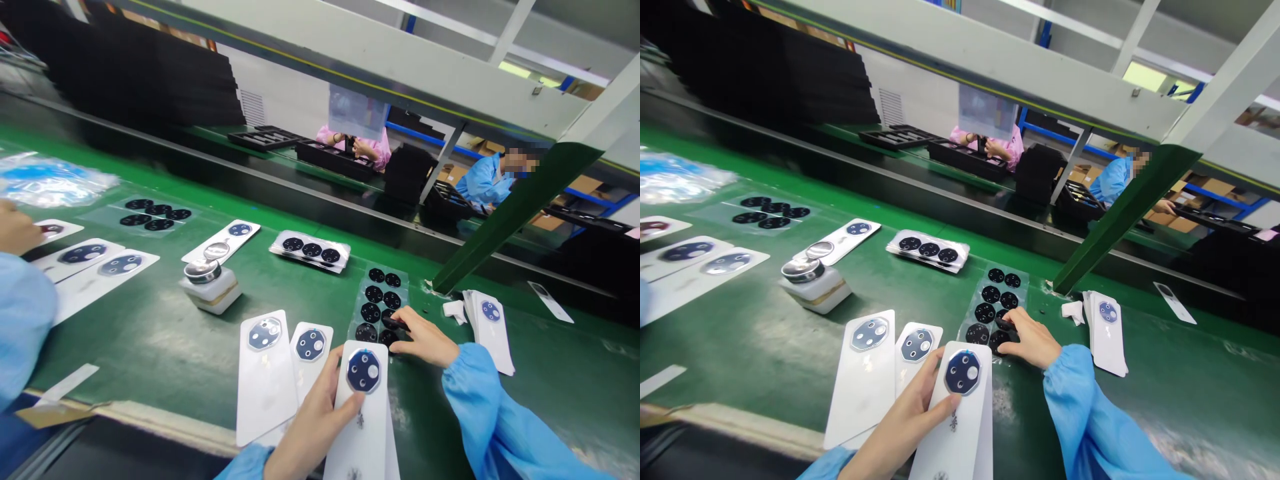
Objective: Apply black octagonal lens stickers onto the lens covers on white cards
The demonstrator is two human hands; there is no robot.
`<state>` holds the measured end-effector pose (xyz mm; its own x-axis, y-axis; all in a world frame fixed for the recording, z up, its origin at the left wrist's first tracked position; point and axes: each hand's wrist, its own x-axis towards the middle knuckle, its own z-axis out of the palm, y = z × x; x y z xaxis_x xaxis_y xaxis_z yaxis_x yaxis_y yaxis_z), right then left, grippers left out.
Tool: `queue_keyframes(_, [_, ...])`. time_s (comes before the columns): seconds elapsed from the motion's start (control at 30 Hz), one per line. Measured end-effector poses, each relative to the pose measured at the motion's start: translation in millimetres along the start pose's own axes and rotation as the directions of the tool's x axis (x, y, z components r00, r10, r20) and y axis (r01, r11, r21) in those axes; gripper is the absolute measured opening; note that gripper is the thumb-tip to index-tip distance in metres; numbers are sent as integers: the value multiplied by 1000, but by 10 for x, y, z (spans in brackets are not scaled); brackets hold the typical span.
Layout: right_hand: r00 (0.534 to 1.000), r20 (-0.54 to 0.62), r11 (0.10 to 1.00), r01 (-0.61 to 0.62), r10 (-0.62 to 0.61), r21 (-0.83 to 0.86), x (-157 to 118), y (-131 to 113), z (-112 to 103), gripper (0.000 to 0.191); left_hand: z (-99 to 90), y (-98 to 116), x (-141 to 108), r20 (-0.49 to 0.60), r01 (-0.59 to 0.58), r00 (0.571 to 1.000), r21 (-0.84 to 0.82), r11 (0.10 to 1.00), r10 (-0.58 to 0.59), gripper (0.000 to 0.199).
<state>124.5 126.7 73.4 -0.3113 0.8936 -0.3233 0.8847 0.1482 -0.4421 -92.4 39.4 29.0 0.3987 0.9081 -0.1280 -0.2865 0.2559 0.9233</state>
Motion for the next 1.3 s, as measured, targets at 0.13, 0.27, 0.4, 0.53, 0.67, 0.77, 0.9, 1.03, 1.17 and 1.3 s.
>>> queue_keyframes(0.13, [975, -175, 958, 176, -137, 227, -289, -107, -1, 14, 65, -53, 40, 61, -1, 998, 11, 1000, 0, 61])
queue_keyframes(0.27, [952, -228, 888, 276, -202, 369, -495, -152, 76, 15, 151, -121, 84, 66, 16, 998, 109, 994, -24, 60])
queue_keyframes(0.4, [961, -187, 881, 262, -202, 394, -575, -121, 113, 14, 223, -218, 107, 55, 71, 995, 149, 986, -80, 67])
queue_keyframes(0.53, [961, -186, 880, 264, -205, 395, -607, -70, 107, 11, 280, -268, 122, 65, 86, 993, 193, 977, -100, 68])
queue_keyframes(0.67, [970, -156, 904, 231, -185, 361, -625, -50, 90, 7, 337, -212, 130, 85, 58, 993, 230, 972, -79, 64])
queue_keyframes(0.77, [980, -118, 939, 189, -161, 287, -618, -55, 68, 5, 382, -135, 131, 93, 38, 994, 267, 963, -64, 62])
queue_keyframes(0.9, [979, -104, 968, 190, -174, 167, -617, -62, 55, 13, 422, -74, 131, 110, 20, 992, 307, 951, -57, 60])
queue_keyframes(1.03, [941, -184, 953, 298, -284, 49, -672, -57, 110, 13, 418, -83, 145, 130, 70, 986, 240, 968, -104, 65])
queue_keyframes(1.17, [865, -270, 906, 401, -423, -134, -728, -3, 217, 15, 401, -101, 178, 139, 161, 975, 94, 982, -174, 67])
queue_keyframes(1.3, [733, -309, 792, 515, -605, -328, -747, 117, 322, 21, 388, -80, 210, 161, 225, 962, -1, 974, -222, 66])
